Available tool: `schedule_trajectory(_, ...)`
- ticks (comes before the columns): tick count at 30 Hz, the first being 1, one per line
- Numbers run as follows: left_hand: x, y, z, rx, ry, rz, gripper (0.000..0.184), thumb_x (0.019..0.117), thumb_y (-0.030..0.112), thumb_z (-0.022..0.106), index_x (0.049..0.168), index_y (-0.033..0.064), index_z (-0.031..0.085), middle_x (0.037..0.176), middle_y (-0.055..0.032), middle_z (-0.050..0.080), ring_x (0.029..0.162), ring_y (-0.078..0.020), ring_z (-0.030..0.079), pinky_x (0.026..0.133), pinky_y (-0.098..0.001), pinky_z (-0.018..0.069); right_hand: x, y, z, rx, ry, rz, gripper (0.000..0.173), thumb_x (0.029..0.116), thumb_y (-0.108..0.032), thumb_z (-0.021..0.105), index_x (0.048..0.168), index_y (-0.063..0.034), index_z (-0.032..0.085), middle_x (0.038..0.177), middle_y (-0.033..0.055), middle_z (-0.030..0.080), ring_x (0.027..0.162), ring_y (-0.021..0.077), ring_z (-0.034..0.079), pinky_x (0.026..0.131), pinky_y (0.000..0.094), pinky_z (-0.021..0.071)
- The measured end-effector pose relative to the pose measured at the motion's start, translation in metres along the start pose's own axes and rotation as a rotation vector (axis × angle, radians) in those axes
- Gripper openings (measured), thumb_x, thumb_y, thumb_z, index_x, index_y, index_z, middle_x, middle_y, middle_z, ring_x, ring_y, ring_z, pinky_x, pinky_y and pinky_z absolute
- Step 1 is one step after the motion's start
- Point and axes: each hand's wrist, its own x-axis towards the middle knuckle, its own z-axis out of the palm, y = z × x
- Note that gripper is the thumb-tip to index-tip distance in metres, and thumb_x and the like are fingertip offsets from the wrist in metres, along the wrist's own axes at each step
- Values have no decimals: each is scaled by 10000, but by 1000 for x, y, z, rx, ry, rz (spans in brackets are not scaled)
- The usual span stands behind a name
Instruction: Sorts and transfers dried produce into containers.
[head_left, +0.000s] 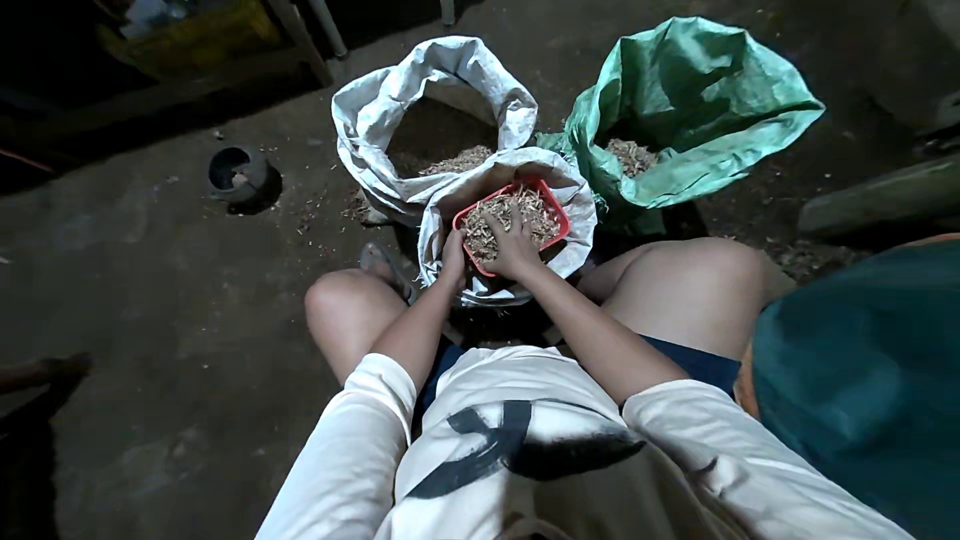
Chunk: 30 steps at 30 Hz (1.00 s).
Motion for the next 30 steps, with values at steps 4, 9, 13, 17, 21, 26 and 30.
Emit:
schedule_trajectory(4, 0, 3, 0, 10, -7, -22, 541, 1054, 503, 349, 1514, 228, 420, 1308, -136, 596, 1047, -276, 606, 788, -480, 526, 6, 2, -5, -50, 17, -14, 1142, 669, -115, 946, 1615, -326, 342, 1702, 281, 74, 1434, 636, 282, 958, 778, 441)
schedule_trajectory(9, 11, -1, -2, 5, -19, 11, 540, 1050, 481, 381, 1520, 216, 412, 1292, -142, 599, 1073, -282, 607, 837, -497, 530, 17, 15, -9, -18, 91, -64, 998, 658, 39, 876, 1533, -231, 481, 1591, 364, 266, 1305, 619, 463, 926, 698, 535)
schedule_trajectory(13, 11, 1, -1, -3, -4, 1, 531, 1053, 455, 393, 1524, 213, 414, 1359, -163, 571, 1144, -312, 590, 886, -538, 517, 8, 14, -38, 116, 75, -106, 850, 737, -37, 879, 1497, -186, 528, 1568, 333, 336, 1270, 563, 527, 983, 681, 514)
schedule_trajectory(17, 7, 3, 1, -1, -2, 26, 530, 1063, 439, 384, 1541, 210, 393, 1414, -166, 541, 1190, -317, 576, 912, -543, 513, 12, 24, -66, 229, 106, -122, 713, 833, -312, 875, 1458, -149, 574, 1538, 271, 429, 1322, 504, 502, 1044, 678, 454)
schedule_trajectory(21, 10, 3, 1, -19, -4, 17, 524, 1076, 407, 388, 1550, 182, 383, 1437, -185, 517, 1225, -332, 557, 946, -557, 499, 34, 42, -67, 232, 115, 50, 674, 941, -481, 735, 1460, -94, 551, 1498, 319, 453, 1323, 528, 498, 1044, 708, 432)
schedule_trajectory(26, 10, 5, 0, 2, -14, 22, 479, 1066, 362, 415, 1490, 142, 453, 1328, -185, 576, 1114, -310, 600, 885, -520, 522, 51, 29, -50, 241, 42, 166, 918, 841, -641, 767, 1528, -109, 470, 1566, 358, 330, 1394, 577, 388, 1062, 740, 388)
schedule_trajectory(30, 10, 6, -2, 3, 31, 39, 446, 1074, 352, 415, 1449, 123, 493, 1257, -176, 600, 1041, -290, 614, 836, -493, 535, 54, 14, -48, 228, 11, 72, 790, 767, -574, 866, 1408, -186, 615, 1518, 318, 404, 1350, 551, 427, 1018, 736, 421)
